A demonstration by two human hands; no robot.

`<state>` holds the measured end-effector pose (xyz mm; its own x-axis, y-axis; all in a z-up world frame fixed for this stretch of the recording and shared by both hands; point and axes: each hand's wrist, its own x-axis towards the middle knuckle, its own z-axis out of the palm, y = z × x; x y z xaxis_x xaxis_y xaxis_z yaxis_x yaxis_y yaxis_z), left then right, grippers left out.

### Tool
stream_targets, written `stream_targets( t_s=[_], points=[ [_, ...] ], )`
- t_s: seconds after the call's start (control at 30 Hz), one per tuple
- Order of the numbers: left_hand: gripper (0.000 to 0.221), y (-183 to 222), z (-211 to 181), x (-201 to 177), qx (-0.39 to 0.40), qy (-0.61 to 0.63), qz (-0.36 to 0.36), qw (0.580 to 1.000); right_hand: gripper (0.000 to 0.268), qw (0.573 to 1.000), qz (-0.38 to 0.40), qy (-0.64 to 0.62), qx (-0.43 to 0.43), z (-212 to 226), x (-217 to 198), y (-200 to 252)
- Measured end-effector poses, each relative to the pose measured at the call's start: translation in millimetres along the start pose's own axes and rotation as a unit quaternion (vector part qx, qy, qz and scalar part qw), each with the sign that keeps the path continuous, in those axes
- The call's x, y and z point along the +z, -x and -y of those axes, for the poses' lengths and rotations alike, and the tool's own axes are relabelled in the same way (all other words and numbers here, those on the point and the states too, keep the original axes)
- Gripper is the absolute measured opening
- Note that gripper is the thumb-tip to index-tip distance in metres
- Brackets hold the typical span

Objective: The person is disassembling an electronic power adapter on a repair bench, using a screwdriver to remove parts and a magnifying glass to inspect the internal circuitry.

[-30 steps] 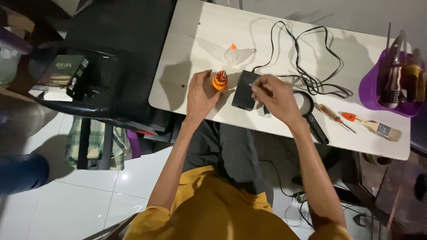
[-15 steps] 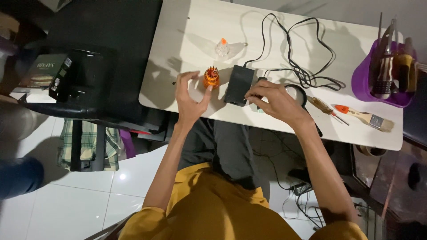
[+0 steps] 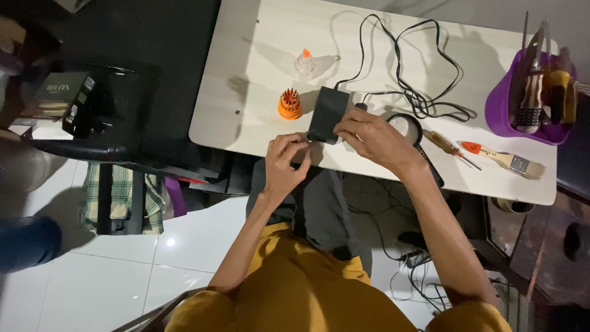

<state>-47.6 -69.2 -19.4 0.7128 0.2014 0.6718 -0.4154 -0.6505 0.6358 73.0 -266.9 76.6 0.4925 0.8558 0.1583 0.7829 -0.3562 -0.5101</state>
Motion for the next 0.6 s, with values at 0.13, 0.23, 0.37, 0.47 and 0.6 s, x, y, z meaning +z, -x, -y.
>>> stream_targets(
  t_s=[0.13, 0.23, 0.37, 0.47, 0.6],
  points=[
    [0.011, 2, 0, 3, 0.013, -0.030, -0.004, 0.999, 0.008, 0.998, 0.016, 0.055, -0.016, 2, 3, -3],
    [0.011, 0, -1, 5, 0.010, -0.035, -0.007, 0.999, 0.012, 0.999, 0.009, 0.034, 0.003, 7, 4, -5],
    [0.009, 0, -2, 5, -0.015, -0.038, 0.008, 0.999, 0.008, 1.000, -0.001, -0.009, 0.013, 10, 4, -5],
    [0.009, -5, -7, 4, -0.031, -0.040, 0.027, 0.998, 0.007, 0.999, -0.012, -0.030, 0.011, -1, 11, -3],
    [0.007, -8, -10, 6, -0.032, -0.051, 0.045, 0.997, 0.005, 0.998, -0.043, -0.053, 0.006, -10, 18, 0]
  ],
)
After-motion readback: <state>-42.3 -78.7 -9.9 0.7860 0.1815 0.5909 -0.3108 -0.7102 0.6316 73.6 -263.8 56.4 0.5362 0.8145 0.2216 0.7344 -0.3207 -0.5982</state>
